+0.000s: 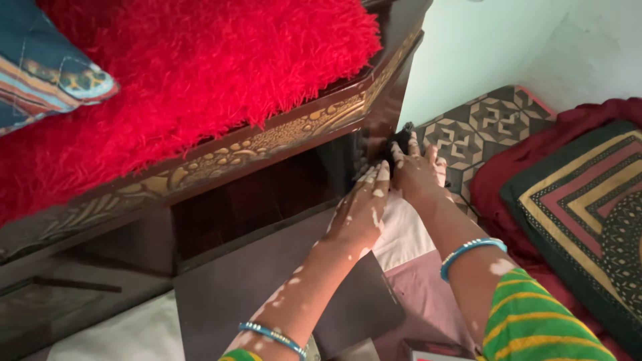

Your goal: The person wipes a red shaggy cushion and a patterned pillow on a wooden headboard using a black cloth. They then open a drawer, wipe the interior, place two boxes inside, and close the drawer.

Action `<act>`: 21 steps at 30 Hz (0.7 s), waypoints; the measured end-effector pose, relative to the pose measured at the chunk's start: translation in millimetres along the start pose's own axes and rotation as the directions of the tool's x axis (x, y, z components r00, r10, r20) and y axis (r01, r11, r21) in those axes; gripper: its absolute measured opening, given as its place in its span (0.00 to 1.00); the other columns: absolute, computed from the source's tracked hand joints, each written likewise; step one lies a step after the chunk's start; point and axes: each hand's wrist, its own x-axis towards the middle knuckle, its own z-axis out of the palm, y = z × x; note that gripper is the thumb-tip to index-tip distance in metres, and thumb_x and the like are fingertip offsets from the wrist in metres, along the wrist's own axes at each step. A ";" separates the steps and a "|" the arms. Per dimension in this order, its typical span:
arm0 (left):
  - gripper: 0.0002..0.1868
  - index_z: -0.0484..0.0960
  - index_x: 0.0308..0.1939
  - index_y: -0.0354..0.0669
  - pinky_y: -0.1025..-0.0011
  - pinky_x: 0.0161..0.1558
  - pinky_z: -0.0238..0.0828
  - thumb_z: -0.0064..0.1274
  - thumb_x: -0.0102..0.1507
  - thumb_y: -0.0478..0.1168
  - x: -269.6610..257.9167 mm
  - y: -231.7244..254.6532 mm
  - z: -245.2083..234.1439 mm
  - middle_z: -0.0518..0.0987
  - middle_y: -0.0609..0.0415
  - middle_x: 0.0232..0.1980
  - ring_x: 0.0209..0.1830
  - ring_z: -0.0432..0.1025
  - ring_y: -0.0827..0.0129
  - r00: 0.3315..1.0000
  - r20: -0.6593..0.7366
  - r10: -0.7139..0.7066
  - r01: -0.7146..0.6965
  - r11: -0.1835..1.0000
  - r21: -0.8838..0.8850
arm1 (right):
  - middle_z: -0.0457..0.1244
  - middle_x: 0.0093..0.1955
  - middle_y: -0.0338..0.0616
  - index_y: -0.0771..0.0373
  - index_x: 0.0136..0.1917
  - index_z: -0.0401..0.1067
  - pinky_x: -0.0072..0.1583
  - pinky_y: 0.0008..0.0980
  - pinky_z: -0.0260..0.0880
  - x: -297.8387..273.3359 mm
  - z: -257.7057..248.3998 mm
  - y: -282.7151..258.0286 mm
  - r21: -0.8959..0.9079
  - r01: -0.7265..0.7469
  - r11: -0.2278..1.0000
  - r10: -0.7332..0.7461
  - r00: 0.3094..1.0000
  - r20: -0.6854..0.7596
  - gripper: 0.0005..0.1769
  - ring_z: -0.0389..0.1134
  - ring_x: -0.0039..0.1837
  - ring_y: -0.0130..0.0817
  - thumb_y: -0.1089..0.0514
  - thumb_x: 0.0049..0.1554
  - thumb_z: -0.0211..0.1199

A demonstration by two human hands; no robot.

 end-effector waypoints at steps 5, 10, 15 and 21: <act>0.41 0.54 0.77 0.35 0.61 0.73 0.54 0.46 0.58 0.26 -4.4 6.9 -5.9 0.60 0.38 0.78 0.78 0.55 0.50 1.000 -0.020 0.014 -0.014 1.000 0.001 | 0.38 0.86 0.35 0.43 0.79 0.56 0.70 0.64 0.50 -23.1 -6.1 -15.0 -0.214 0.084 0.973 -0.072 0.996 0.060 0.40 0.42 0.80 0.57 0.48 0.54 0.61; 0.25 0.69 0.64 0.45 0.54 0.62 0.66 0.50 0.62 0.34 -26.4 25.8 -40.7 0.77 0.43 0.61 0.64 0.69 0.49 0.983 0.038 -0.178 0.180 0.982 -0.053 | 0.53 0.80 0.36 0.48 0.73 0.67 0.68 0.58 0.57 -58.3 0.8 -31.6 -0.238 0.161 0.958 -0.146 0.986 0.079 0.27 0.51 0.78 0.49 0.51 0.60 0.56; 0.20 0.76 0.52 0.44 0.55 0.56 0.71 0.47 0.57 0.28 -58.1 30.7 -75.9 0.81 0.46 0.52 0.57 0.73 0.50 0.988 -0.141 -0.064 0.068 0.997 0.025 | 0.62 0.70 0.35 0.43 0.61 0.75 0.71 0.57 0.55 -79.9 -1.2 -16.4 -0.331 0.535 0.777 -0.486 0.845 0.225 0.19 0.59 0.73 0.43 0.50 0.57 0.59; 0.17 0.81 0.49 0.45 0.56 0.56 0.72 0.47 0.58 0.28 -113.5 8.8 -112.9 0.81 0.48 0.50 0.56 0.74 0.52 0.964 -0.205 -0.173 0.202 0.970 0.132 | 0.67 0.60 0.39 0.50 0.62 0.73 0.68 0.49 0.63 -147.5 -72.5 -60.5 -0.227 0.216 0.949 -0.244 0.964 -0.104 0.21 0.64 0.69 0.46 0.53 0.54 0.59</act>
